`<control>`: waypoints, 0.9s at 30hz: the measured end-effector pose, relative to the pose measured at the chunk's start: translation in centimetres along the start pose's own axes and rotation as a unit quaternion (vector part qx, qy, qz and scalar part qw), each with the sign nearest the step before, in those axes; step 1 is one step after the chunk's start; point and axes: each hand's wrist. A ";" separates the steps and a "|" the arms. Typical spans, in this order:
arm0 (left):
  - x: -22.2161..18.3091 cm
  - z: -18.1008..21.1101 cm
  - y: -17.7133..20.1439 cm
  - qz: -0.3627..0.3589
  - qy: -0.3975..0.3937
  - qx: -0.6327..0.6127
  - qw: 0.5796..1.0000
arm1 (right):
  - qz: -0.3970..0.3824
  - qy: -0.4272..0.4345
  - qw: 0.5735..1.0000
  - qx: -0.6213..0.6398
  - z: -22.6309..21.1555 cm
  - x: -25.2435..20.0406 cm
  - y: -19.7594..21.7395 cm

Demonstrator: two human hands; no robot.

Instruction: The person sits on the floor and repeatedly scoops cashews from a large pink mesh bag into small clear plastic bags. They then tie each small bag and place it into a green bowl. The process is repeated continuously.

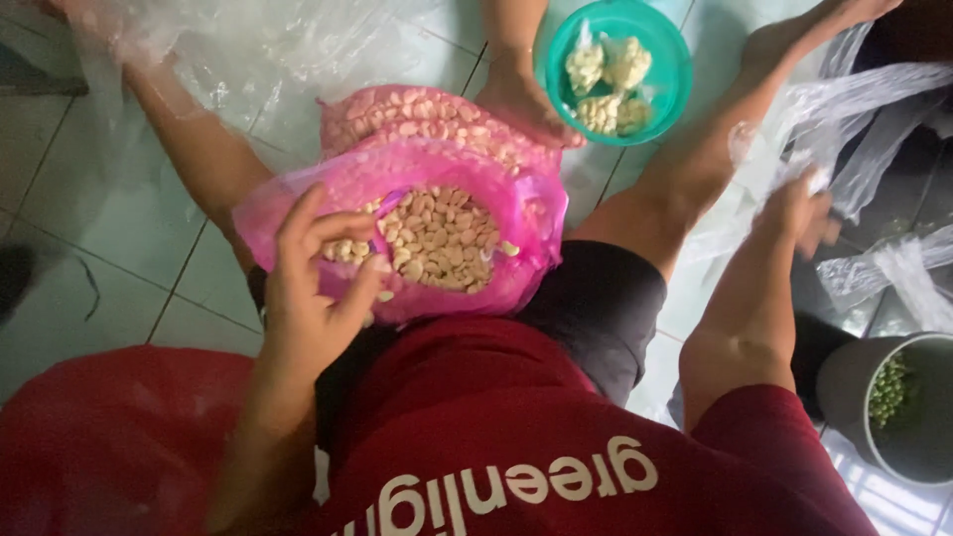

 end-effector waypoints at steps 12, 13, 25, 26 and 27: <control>-2.6 -5.1 -2.3 0.039 0.151 -0.093 0.983 | -0.147 0.120 0.976 0.105 -4.4 -17.8 0.3; -2.3 -5.0 -3.0 0.040 0.155 -0.093 0.983 | -0.159 0.153 0.970 0.105 -5.2 -18.8 -0.6; -0.7 -6.2 -7.8 -0.052 0.212 -0.164 0.962 | -0.312 0.553 0.764 0.117 -15.3 -39.6 -7.7; -0.7 -6.5 -8.4 -0.049 0.169 -0.153 0.973 | -0.325 0.585 0.733 0.121 -16.5 -42.1 -8.0; -1.0 -6.5 -9.1 -0.053 0.129 -0.145 0.980 | -0.338 0.610 0.707 0.121 -16.8 -44.3 -8.0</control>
Point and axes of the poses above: each hand's wrist, its own x-axis towards the middle knuckle, its own y-axis out of the back of the hand, z = x × y, and after that the axes turned 15 degrees about -z, right-handed
